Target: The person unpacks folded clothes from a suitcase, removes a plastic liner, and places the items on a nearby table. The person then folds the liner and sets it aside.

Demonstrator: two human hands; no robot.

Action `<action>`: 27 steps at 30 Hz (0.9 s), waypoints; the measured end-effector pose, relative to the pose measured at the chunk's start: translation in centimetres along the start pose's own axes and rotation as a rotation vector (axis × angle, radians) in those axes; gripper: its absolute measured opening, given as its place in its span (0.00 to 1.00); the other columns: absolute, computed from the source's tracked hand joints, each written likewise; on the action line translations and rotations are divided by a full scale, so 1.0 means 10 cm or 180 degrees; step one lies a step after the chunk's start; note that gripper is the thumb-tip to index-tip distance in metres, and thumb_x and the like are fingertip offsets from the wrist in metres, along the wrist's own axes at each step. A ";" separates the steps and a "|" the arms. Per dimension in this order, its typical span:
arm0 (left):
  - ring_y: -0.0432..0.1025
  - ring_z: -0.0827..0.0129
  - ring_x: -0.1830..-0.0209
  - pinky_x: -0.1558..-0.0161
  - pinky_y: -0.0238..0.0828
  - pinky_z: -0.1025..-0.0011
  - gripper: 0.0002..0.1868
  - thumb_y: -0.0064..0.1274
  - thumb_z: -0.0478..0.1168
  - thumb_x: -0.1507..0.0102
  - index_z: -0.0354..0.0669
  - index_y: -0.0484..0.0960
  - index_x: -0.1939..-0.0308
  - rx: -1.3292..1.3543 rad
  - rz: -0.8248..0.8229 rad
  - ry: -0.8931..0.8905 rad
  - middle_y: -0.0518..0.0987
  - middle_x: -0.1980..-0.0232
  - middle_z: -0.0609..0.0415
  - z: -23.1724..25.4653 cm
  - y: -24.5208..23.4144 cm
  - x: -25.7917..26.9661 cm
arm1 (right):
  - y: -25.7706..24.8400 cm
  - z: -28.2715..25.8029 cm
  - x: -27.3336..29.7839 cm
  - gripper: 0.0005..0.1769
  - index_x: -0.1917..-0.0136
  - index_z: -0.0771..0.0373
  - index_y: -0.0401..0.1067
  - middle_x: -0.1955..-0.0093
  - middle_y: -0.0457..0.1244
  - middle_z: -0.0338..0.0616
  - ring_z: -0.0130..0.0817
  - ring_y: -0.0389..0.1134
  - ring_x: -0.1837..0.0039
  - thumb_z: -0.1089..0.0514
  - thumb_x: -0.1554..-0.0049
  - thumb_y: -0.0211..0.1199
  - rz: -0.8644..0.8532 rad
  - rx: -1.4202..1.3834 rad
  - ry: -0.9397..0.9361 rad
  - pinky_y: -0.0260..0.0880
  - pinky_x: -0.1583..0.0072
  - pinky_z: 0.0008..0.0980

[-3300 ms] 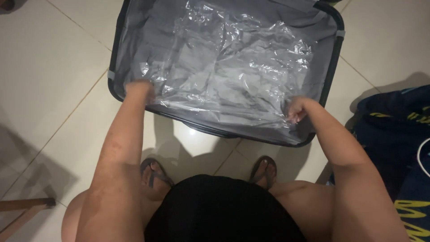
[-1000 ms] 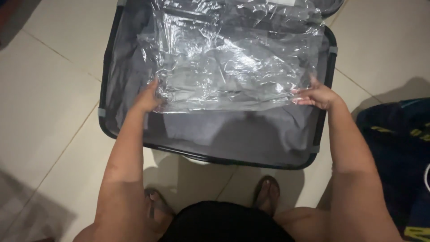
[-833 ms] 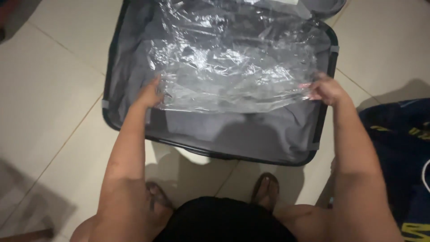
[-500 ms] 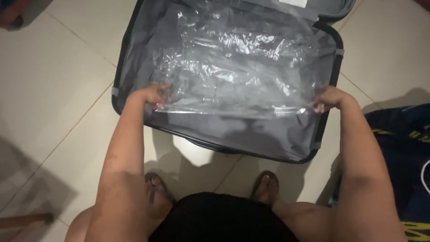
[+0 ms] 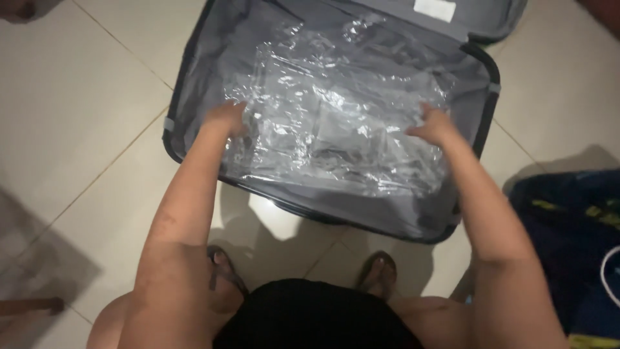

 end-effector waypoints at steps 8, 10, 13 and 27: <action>0.53 0.42 0.22 0.28 0.54 0.53 0.51 0.66 0.58 0.45 0.57 0.59 0.22 0.0471 0.0867 0.0746 0.53 0.20 0.39 0.04 -1.53 -0.11 | -1.61 -2.99 -0.10 0.51 0.20 0.55 0.58 0.29 0.64 0.52 0.44 0.70 0.37 0.45 0.51 0.76 -0.0069 -0.1903 -0.1459 0.73 0.42 0.39; 0.53 0.40 0.23 0.28 0.54 0.53 0.51 0.66 0.58 0.45 0.58 0.58 0.22 0.0510 0.0939 0.0712 0.52 0.20 0.38 0.01 -1.81 0.10 | -1.84 -3.33 -0.18 0.50 0.21 0.55 0.59 0.29 0.63 0.52 0.43 0.69 0.37 0.45 0.51 0.75 -0.0051 -0.1905 -0.1638 0.73 0.43 0.39; 0.53 0.38 0.24 0.27 0.55 0.54 0.52 0.67 0.58 0.45 0.60 0.58 0.22 0.0612 0.1032 0.0825 0.51 0.19 0.37 -0.14 -2.22 0.62 | -2.19 -3.89 -0.18 0.47 0.22 0.55 0.60 0.29 0.63 0.51 0.43 0.69 0.37 0.46 0.50 0.74 -0.0051 -0.1883 -0.1884 0.74 0.45 0.38; 0.42 0.42 0.19 0.30 0.55 0.40 0.50 0.68 0.51 0.44 0.61 0.58 0.22 0.0755 0.2273 -0.0959 0.41 0.17 0.40 -3.28 -3.73 2.19 | -3.75 -7.12 0.08 0.39 0.26 0.57 0.65 0.28 0.59 0.54 0.54 0.63 0.30 0.53 0.49 0.72 0.0473 -0.1040 -0.3065 0.65 0.32 0.44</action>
Point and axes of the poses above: each hand's wrist, its own x-axis away from the middle knuckle, its own y-axis out of the palm, z = x × y, the point moved 10 cm from there along -x, towards the middle knuckle
